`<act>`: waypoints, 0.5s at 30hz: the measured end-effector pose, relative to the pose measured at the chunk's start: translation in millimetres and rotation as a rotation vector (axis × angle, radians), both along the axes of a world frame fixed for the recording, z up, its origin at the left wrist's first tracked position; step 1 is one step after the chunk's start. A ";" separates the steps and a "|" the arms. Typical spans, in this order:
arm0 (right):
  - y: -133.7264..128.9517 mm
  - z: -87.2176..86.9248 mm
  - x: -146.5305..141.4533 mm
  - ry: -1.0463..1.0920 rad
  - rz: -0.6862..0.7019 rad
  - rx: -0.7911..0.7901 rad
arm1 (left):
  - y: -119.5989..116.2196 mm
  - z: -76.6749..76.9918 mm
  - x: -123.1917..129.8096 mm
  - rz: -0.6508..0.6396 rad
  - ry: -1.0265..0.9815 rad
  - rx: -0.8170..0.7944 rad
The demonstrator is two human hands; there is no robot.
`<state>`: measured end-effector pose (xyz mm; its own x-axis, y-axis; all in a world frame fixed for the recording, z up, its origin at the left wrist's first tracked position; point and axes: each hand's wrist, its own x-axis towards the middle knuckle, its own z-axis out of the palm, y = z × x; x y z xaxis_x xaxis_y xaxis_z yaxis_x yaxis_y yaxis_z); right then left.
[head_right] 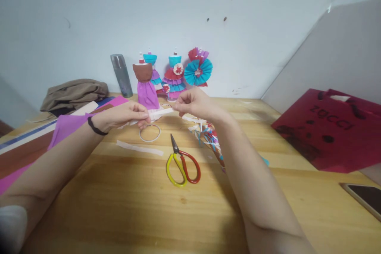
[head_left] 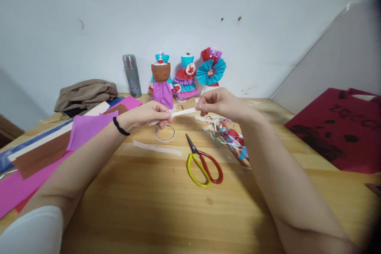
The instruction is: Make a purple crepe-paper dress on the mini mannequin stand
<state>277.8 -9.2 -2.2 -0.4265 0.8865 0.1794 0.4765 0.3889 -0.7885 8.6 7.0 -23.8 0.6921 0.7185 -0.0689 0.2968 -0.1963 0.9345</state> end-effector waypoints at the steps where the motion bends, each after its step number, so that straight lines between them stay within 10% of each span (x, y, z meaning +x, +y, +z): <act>1: 0.1 0.1 0.1 0.006 -0.002 -0.003 | -0.1 1.2 -0.8 0.001 0.005 0.005; 15: 5.5 -2.0 7.0 0.027 -0.047 -0.002 | 9.2 1.8 -14.4 0.065 0.064 0.024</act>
<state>284.8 -3.7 -4.2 -0.3791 0.9060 0.1883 0.4726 0.3645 -0.8023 -5.7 16.2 -22.0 0.6383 0.7641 -0.0934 0.3683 -0.1966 0.9087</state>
